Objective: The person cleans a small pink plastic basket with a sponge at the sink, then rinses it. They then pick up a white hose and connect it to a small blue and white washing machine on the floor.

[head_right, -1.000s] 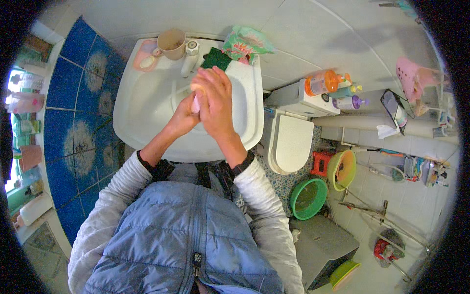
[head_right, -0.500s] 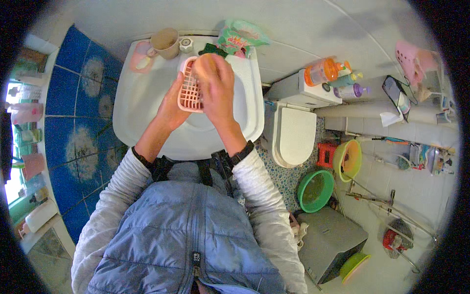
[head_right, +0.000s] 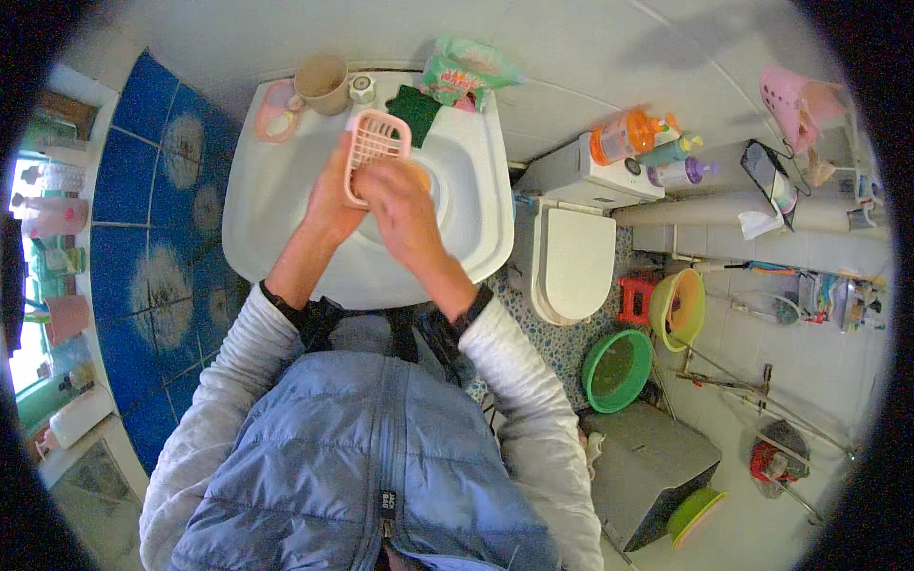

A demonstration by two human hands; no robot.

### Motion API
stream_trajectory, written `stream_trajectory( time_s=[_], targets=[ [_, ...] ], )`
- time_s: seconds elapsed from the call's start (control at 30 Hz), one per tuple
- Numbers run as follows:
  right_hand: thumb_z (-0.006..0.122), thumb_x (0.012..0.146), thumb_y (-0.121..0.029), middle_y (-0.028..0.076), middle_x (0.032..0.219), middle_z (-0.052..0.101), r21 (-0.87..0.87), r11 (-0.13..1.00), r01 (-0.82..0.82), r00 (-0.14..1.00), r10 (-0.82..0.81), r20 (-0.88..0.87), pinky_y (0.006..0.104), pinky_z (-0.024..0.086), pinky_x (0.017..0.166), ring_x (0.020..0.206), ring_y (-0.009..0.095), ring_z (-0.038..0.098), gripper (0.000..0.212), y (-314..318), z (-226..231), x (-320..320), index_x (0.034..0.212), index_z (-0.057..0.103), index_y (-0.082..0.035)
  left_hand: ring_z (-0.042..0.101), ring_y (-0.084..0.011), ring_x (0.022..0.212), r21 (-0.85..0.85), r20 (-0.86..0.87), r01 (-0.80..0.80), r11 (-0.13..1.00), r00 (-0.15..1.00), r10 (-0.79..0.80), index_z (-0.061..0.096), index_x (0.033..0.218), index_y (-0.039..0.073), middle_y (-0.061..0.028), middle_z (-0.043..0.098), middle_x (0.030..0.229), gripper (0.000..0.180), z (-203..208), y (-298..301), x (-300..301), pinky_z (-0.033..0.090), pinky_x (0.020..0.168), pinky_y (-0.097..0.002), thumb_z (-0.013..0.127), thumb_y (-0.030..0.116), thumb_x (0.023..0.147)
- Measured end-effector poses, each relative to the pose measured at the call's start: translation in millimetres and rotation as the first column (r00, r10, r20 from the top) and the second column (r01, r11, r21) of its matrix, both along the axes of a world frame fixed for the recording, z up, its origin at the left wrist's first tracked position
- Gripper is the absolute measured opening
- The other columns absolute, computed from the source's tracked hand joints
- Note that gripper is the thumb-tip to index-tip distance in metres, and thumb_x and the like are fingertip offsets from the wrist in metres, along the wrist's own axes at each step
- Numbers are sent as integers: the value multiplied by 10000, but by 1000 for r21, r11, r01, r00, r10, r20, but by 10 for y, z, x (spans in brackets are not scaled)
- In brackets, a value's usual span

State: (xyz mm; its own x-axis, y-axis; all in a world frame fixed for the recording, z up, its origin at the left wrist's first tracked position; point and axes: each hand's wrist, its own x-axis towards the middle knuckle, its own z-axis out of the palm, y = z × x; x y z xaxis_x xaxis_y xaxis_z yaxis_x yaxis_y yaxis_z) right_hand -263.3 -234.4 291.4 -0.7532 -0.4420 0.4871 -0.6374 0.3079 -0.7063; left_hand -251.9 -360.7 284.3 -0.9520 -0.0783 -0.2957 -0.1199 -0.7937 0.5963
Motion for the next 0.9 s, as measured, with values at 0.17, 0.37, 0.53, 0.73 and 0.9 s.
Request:
stream_trajectory(
  time_s=[0.17,0.37,0.53,0.73,0.9],
  targets=[
    [552,934,-152,82,1126,622,-232,973,4,893,101,439,320,463,921,1069,223,589,210,252,-54,135,1081,646,-36,582,-155,925,84,8,166,983,986,-167,429,1344,92,-45,578,1086,512,-12,-61,-43,491,764,-323,511,405,947],
    [458,985,-392,76,1301,511,-687,610,395,603,393,694,362,388,1019,1217,207,488,469,345,149,23,1301,474,-45,483,-183,1072,-179,4,101,979,995,-102,211,1473,227,-42,500,1187,816,98,40,-67,449,831,-364,662,411,818],
    [362,1018,-401,71,1299,491,-483,858,175,735,212,644,290,325,1027,1205,160,446,506,39,224,427,1371,407,-41,475,-218,1162,-268,61,63,961,997,-48,286,1439,153,-55,484,1261,824,65,148,-77,452,884,-363,665,524,809],
    [404,1006,-239,74,1209,519,-331,900,284,855,-81,513,261,461,807,998,130,526,415,-148,301,116,1372,371,-46,503,-209,1174,-540,-155,-198,818,979,134,324,1384,17,-116,493,1314,536,-61,328,16,438,957,-322,560,221,949],
    [394,1018,-286,56,1101,550,-371,856,360,658,49,751,267,482,770,953,114,547,388,-100,278,93,1307,415,-29,550,-221,1116,-677,-211,-245,694,968,135,365,1368,37,-132,530,1270,554,-100,266,-56,461,923,-323,618,219,910]
  ],
)
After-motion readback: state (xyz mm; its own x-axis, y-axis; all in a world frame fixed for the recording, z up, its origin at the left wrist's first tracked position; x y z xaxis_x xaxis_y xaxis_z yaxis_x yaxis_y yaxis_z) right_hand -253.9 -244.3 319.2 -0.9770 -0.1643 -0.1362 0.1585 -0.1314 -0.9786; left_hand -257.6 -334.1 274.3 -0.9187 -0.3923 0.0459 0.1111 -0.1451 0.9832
